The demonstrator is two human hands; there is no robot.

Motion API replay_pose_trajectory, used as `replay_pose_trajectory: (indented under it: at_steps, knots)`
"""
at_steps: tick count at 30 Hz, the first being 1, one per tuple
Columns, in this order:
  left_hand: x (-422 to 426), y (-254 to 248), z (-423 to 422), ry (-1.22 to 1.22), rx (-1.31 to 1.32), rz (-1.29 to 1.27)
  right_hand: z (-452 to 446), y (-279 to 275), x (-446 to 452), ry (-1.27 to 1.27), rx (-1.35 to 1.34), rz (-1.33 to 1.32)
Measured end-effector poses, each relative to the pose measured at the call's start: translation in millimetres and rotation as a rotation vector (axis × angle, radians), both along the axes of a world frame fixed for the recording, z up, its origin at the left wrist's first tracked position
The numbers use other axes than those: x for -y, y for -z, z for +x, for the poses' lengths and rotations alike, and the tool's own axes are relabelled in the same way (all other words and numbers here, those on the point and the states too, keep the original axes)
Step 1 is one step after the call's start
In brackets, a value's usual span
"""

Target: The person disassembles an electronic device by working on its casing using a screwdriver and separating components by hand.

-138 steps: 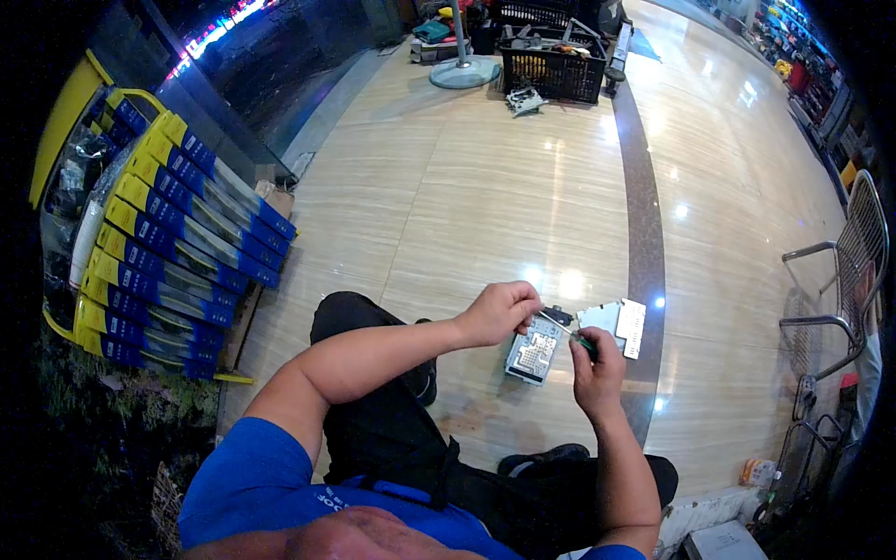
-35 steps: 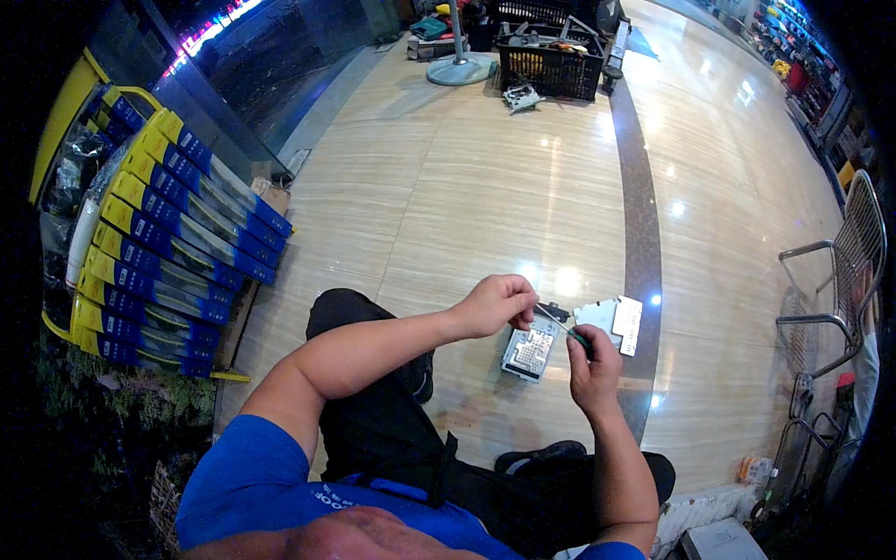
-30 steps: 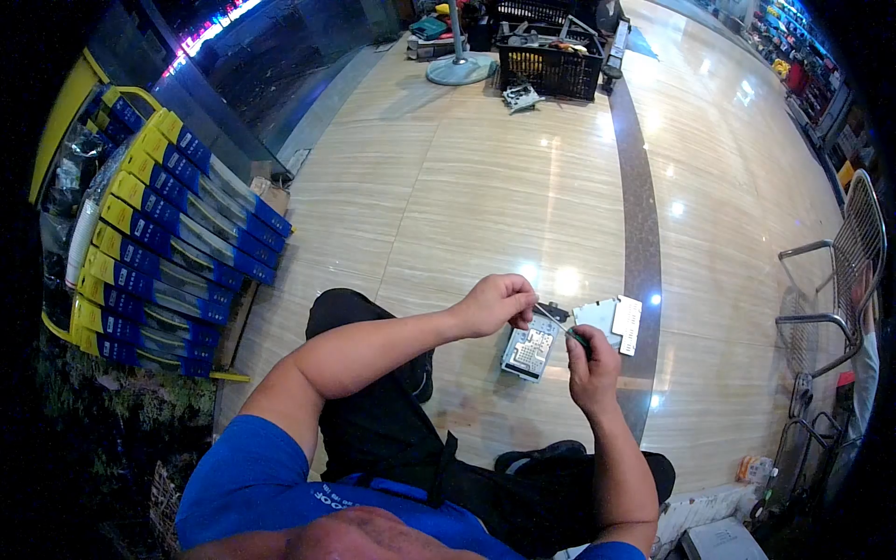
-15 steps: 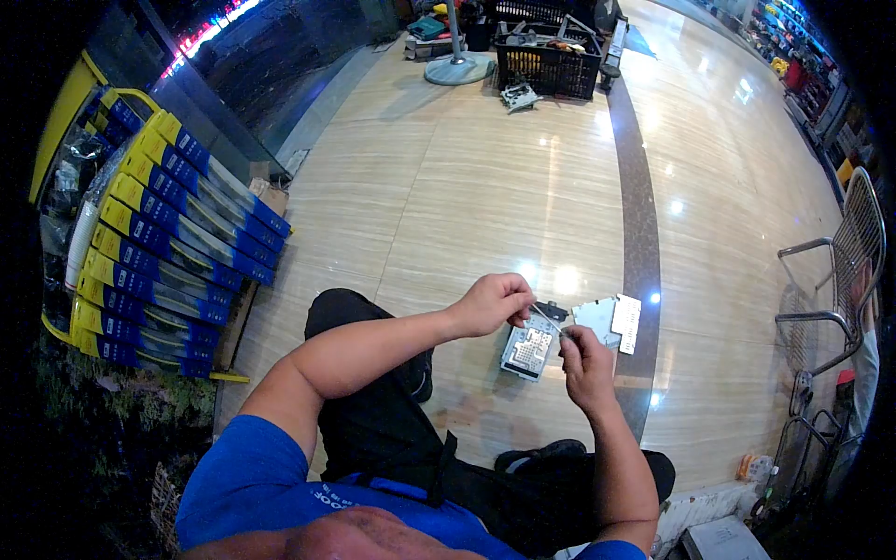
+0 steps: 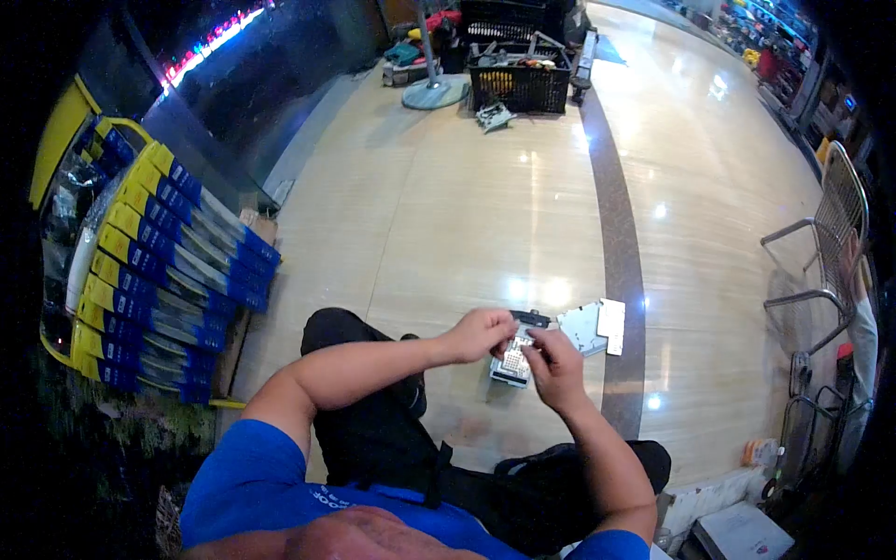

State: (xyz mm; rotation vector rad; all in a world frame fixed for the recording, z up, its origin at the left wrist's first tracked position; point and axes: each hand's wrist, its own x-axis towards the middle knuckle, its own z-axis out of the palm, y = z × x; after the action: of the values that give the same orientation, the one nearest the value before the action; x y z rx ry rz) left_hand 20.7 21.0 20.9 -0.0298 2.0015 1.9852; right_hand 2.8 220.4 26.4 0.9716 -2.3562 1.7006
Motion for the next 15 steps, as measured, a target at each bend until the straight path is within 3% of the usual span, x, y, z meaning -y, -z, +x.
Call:
replay_pose_trajectory:
  at_steps: [10, 12, 15]
  knots:
    - [-21, -7, 27, 0.031, 0.123, 0.202, 15, -29, -1, -0.008, -0.015, 0.004]
    - [-29, -9, 32, -0.087, 0.249, 0.426, 14, -24, -5, 0.0, -0.048, -0.02]
    - [-32, 9, 33, -0.074, 0.238, 0.513, 14, -28, -11, -0.043, -0.003, 0.018]
